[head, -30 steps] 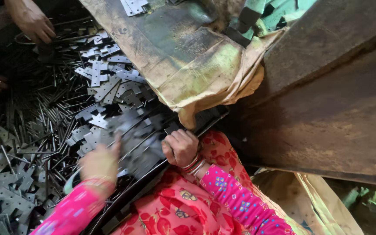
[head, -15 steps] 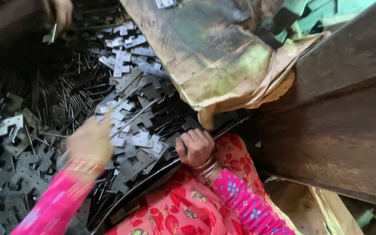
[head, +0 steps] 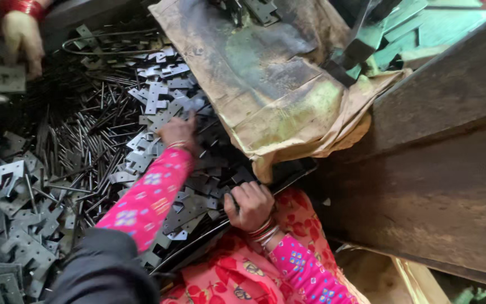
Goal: The person assembles metal hinges by inserting pins into hinge plates and placing the completed units into a sack. The task is performed by hand with repetitive pick-and-place motions.
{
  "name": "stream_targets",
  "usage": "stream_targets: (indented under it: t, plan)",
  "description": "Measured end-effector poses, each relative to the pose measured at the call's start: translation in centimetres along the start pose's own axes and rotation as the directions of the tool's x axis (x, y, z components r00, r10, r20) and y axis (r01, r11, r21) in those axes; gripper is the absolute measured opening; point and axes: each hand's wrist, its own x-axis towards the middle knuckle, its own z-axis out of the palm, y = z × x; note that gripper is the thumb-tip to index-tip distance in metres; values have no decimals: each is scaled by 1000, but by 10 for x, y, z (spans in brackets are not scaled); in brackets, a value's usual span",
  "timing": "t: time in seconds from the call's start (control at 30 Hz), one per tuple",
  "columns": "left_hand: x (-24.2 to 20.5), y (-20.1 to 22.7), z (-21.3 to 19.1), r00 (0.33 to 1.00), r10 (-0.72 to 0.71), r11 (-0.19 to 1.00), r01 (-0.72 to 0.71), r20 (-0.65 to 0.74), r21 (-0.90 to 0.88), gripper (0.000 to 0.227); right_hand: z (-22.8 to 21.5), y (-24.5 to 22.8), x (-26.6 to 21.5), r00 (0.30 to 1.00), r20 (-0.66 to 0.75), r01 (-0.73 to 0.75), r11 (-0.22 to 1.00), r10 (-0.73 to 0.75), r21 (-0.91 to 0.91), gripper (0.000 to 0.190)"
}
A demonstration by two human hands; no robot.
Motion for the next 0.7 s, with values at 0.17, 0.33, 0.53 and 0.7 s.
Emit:
stream_targets:
  t: [0.17,0.33,0.53,0.7]
  plan:
    - [-80,-72,-25,997,-20,1000,22,71,-22,71,-4,-1,1,1000,8,-3,1000,3,21,25]
    - [-185,-146,-40,986,-164,986,163,25,42,62,-1,0,-1,1000,-4,0,1000,0,-5,25]
    - [-289,-192,-63,973,-220,975,221,64,-8,74,5,-1,-7,1000,17,4,998,-3,-59,29]
    - [-334,-183,-60,976,-214,936,219,49,-276,79,9,0,-6,1000,13,12,997,-11,-78,28]
